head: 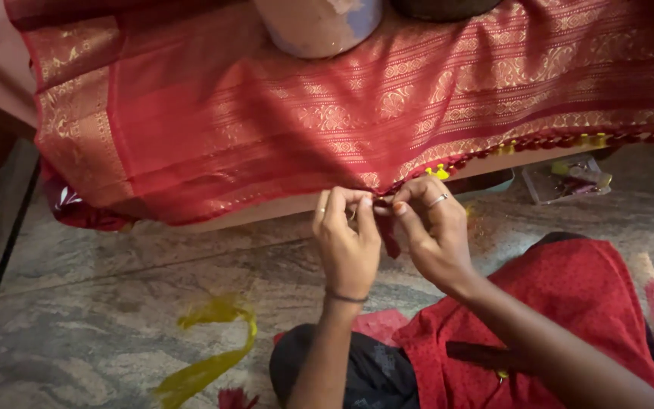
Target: Applying and preparing decorative yellow tassels to the edge of a red saree.
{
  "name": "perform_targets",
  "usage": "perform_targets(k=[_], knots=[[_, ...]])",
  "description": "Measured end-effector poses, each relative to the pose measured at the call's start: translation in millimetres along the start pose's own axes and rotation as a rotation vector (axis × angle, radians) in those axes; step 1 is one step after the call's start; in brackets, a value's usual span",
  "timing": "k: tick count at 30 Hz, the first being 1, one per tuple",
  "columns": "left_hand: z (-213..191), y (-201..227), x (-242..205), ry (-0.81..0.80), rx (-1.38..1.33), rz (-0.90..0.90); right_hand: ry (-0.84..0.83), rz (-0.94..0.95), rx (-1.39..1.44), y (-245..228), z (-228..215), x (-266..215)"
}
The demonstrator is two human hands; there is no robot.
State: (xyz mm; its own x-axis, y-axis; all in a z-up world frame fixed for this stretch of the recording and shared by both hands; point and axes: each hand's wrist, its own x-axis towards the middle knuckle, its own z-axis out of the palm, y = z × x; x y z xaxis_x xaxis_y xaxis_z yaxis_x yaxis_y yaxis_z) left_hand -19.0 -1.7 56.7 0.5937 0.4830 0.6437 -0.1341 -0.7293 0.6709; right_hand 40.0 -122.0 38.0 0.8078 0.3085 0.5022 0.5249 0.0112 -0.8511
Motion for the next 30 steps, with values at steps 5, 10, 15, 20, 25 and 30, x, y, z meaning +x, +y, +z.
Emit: perform_targets(k=[5, 10, 15, 20, 25, 30], knots=[[1.7, 11.2, -0.6, -0.167, -0.504, -0.659, -0.108, 0.151, 0.134, -16.4, -7.0, 5.7], [-5.9, 5.0, 5.4, -0.216, -0.559, -0.365, -0.09, 0.053, 0.001, -17.1, -10.0, 14.0], [-13.1, 22.5, 4.9, -0.075, -0.323, -0.152, -0.131, 0.046, 0.188, -6.3, -8.5, 19.3], [-13.9, 26.4, 6.0, -0.025, -0.123, -0.13, 0.055, -0.31, -0.245, -27.1, -7.6, 29.4], [-14.1, 36.0, 2.8, 0.102, 0.273, 0.246, 0.04, -0.6, -0.502, -29.4, -7.5, 32.8], [-9.1, 37.2, 7.5, 0.114, 0.079, 0.156, -0.014, -0.345, -0.311, -16.7, -11.1, 24.2]])
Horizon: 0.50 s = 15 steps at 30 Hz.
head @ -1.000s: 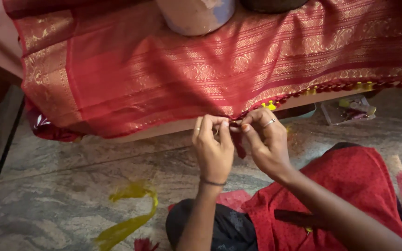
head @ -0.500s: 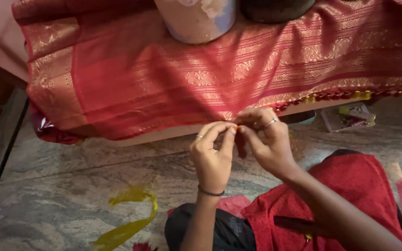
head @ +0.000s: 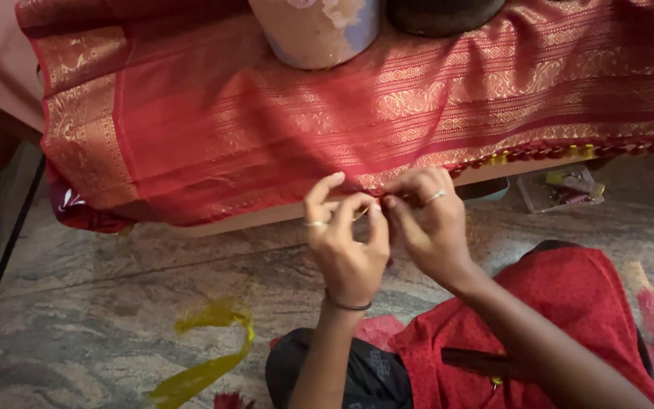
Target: Applying and preparing decorative yellow tassels to the edge of a red saree.
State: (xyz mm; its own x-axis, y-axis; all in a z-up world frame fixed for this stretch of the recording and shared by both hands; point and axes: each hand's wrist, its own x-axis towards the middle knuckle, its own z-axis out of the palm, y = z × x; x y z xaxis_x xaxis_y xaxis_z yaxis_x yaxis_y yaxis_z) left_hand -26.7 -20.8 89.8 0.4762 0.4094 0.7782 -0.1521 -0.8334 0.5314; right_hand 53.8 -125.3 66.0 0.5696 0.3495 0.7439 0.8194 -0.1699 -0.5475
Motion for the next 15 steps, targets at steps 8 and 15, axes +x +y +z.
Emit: perform_targets(k=[8, 15], knots=[[10.2, -24.3, -6.1, -0.145, -0.453, -0.431, -0.101, 0.384, 0.538, 14.6, 1.2, -6.7], [6.4, -25.6, 0.5, -0.213, -0.407, -0.406, -0.009, 0.447, 0.649, 25.8, 11.3, -23.0]])
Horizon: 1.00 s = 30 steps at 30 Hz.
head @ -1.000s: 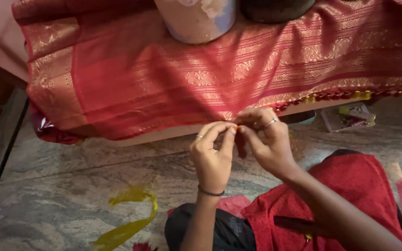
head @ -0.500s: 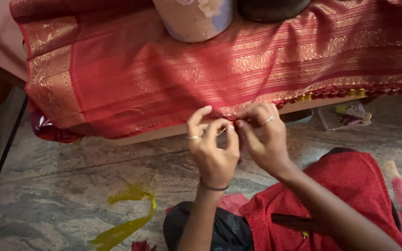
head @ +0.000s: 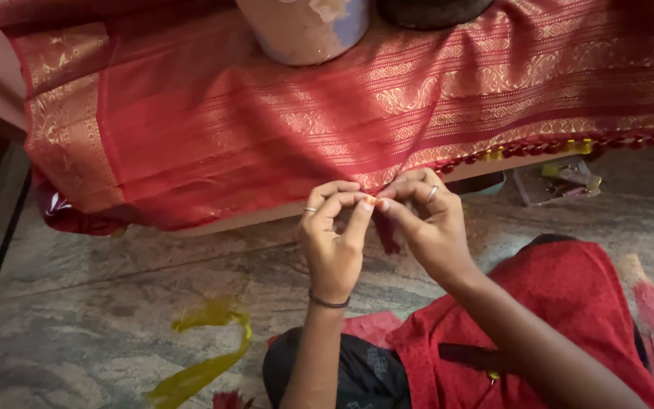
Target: Applying and preparing decorative yellow tassels to the edge of a red saree.
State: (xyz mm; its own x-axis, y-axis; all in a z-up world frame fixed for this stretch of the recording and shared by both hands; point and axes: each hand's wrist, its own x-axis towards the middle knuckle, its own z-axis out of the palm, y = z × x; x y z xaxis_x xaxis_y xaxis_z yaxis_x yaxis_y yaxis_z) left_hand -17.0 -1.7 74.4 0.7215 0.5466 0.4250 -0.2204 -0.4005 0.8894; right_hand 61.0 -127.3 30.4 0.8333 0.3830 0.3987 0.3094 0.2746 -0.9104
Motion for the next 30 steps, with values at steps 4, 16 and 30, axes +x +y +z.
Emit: perform_targets(k=[4, 16, 30], knots=[[-3.4, -11.8, 2.5, 0.051, 0.112, 0.149, -0.033, 0.097, 0.28, 2.9, 0.0, 2.8], [-16.9, -30.3, 34.0, -0.606, -0.635, -0.184, -0.175, 0.457, 1.009, -5.7, 4.4, 31.8], [20.2, -93.8, 13.1, -0.111, -0.691, -0.269, -0.049, 0.529, 0.85, 28.0, 7.3, 36.6]])
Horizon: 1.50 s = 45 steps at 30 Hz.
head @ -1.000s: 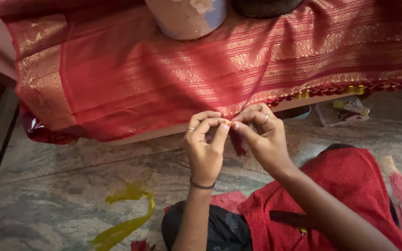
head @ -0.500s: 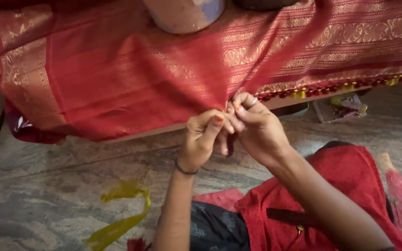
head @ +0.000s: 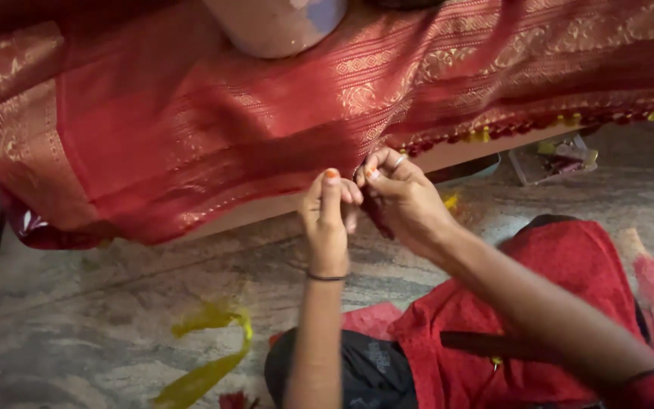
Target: Applying and preparing decorative yellow tassels to the edge of a red saree.
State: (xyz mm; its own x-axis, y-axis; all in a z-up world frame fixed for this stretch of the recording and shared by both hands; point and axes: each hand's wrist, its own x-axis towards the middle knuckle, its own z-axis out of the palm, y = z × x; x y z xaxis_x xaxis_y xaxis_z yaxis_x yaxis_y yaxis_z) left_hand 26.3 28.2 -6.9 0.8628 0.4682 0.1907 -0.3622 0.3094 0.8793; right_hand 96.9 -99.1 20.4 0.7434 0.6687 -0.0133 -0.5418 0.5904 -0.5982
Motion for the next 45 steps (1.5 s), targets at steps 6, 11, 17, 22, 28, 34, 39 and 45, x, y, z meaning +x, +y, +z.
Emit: perform_targets(k=[6, 11, 17, 22, 28, 34, 39, 45], knots=[[36.2, 26.6, -35.2, 0.178, 0.745, 0.313, -0.63, 0.029, -1.31, -16.3, -133.5, -83.6], [40.4, 18.3, -30.7, 0.251, 1.169, 0.351, -0.822, 0.417, -1.566, -51.1, -208.1, -218.2], [42.0, -0.4, -10.6, 0.308, 1.196, 0.401, -1.161, 1.045, -1.859, -55.8, -219.9, -283.3], [13.5, -18.6, -15.3, 0.241, 1.05, 0.43, -1.234, 1.031, -1.904, -77.9, -200.2, -260.9], [-20.2, -26.2, -27.0, 0.188, 0.286, -0.126, -1.022, 0.913, -1.457, -111.8, -173.5, -229.3], [-5.5, -4.4, -30.0, 0.083, 0.049, -0.154, -0.073, 1.156, -1.269, -116.3, -139.2, -197.1], [-5.3, -6.5, -32.3, 0.081, -0.097, -0.173, -0.161, 0.804, -0.973, -101.6, -164.0, -178.4], [-7.6, -2.9, -35.3, 0.057, -0.119, -0.133, -0.042, 0.932, -1.041, -100.6, -130.5, -158.9]])
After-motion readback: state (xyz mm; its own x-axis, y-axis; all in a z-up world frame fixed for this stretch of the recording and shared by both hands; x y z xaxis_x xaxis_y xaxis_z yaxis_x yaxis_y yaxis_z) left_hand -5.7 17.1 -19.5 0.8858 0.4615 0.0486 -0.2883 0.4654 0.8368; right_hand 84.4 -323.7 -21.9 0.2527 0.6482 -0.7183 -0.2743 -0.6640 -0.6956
